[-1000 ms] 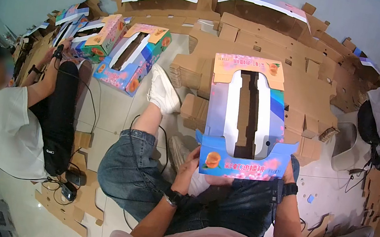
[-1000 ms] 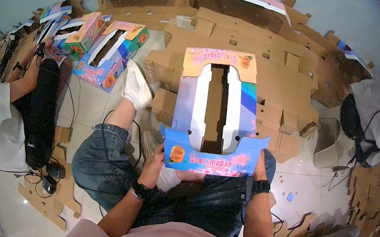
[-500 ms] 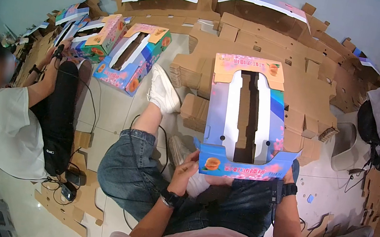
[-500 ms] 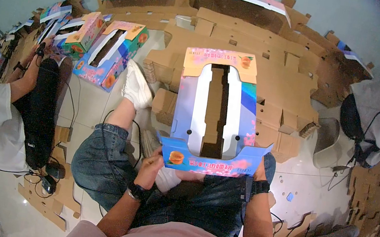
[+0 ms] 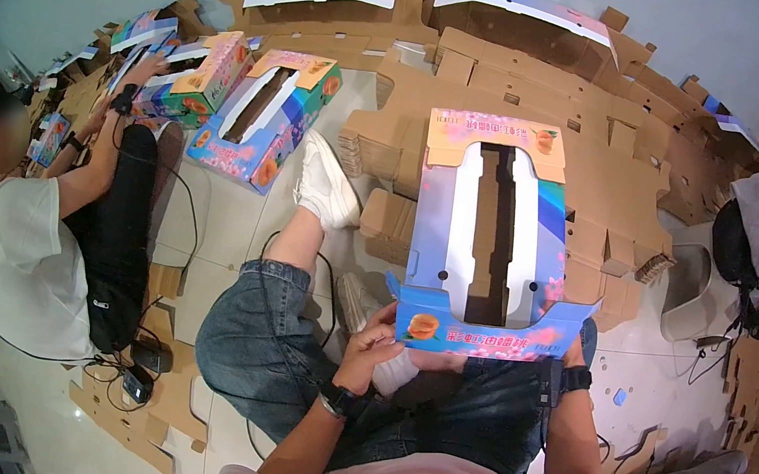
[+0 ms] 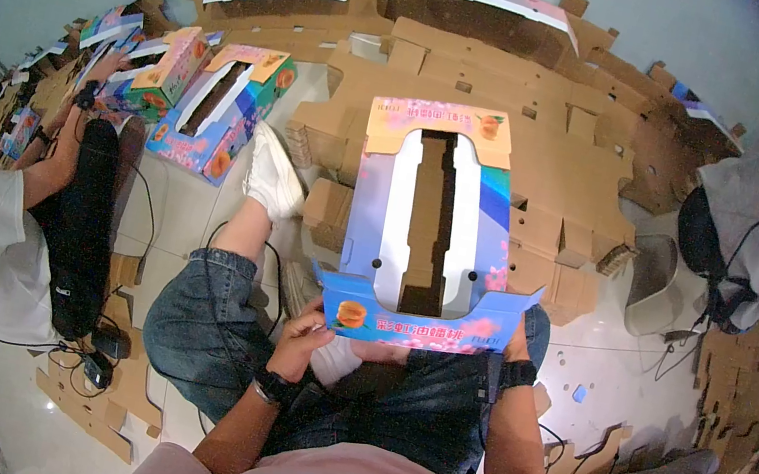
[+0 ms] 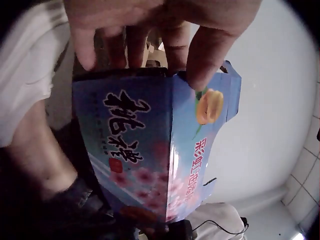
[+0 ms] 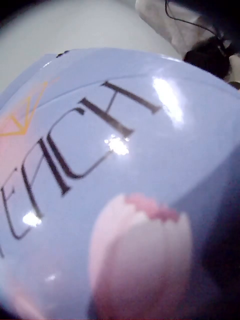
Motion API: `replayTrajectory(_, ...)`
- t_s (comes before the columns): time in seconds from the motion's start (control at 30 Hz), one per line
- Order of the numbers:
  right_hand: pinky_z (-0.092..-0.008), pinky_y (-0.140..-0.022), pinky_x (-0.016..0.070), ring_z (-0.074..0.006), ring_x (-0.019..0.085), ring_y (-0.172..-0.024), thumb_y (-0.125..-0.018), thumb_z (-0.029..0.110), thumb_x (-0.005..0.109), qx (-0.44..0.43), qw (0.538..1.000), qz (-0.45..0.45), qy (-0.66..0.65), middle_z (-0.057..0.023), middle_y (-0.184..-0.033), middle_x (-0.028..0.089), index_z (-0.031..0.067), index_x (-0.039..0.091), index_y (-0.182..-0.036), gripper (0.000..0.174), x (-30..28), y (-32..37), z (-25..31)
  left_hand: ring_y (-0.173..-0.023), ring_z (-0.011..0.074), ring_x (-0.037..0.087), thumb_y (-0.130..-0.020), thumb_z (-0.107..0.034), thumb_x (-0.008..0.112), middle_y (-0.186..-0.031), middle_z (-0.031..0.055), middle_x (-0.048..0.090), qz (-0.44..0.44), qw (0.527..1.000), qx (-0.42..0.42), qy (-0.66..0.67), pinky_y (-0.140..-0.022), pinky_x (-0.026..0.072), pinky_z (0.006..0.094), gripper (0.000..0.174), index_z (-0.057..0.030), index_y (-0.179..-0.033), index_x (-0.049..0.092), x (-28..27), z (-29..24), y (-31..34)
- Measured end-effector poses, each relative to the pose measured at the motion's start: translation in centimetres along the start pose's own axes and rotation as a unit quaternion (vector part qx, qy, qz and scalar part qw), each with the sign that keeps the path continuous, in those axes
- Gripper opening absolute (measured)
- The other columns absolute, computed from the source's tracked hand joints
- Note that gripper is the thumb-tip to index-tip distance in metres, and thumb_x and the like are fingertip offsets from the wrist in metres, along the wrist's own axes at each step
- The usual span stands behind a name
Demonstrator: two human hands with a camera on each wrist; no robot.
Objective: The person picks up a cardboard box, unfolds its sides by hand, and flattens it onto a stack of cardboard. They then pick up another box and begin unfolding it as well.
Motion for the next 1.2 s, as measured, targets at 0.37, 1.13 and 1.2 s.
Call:
replayTrajectory(0.37,-0.0385,-0.096,0.0442,-0.0180,0.058,-0.101,-0.093,0.017,0.057,-0.003,1.000,0.000,0.011,-0.0062,-0.114,0.059,0.0031,0.043,-0.136,0.047,1.1,-0.1,0.3,-0.133,0.0248,0.040,-0.075,0.003,0.069,-0.143,0.0096,0.045,-0.007,1.000,-0.007,0.006,-0.110,0.0287,0.0407,0.014,-0.0039,-0.087,0.066,-0.1,0.1,-0.1)
replayTrajectory(1.13,-0.0341,-0.087,0.0473,-0.0154,0.059,-0.094,-0.093,0.016,0.056,-0.007,0.999,-0.001,0.033,-0.0046,-0.107,0.060,0.0034,0.046,-0.133,0.043,2.1,0.7,0.7,-0.130,0.0241,0.043,-0.071,0.005,0.064,-0.139,0.0083,0.049,-0.009,0.999,-0.011,0.029,-0.108,0.0317,0.0411,0.023,-0.0055,-0.091,0.069,-0.9,0.9,-0.2)
replayTrajectory(1.2,-0.0337,-0.086,0.0476,-0.0152,0.059,-0.093,-0.093,0.016,0.056,-0.008,0.999,-0.001,0.035,-0.0045,-0.107,0.060,0.0034,0.047,-0.132,0.042,2.3,0.4,0.7,-0.130,0.0244,0.044,-0.071,0.005,0.064,-0.138,0.0089,0.050,-0.014,0.999,-0.014,0.028,-0.108,0.0322,0.0404,0.023,-0.0053,-0.091,0.069,-0.9,1.0,-0.2)
Point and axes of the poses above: each hand's wrist, its own y-axis away from the middle knuckle, its own x-axis out of the palm, z = x × y, the point moved 1 cm from there along -y, towards the middle knuckle
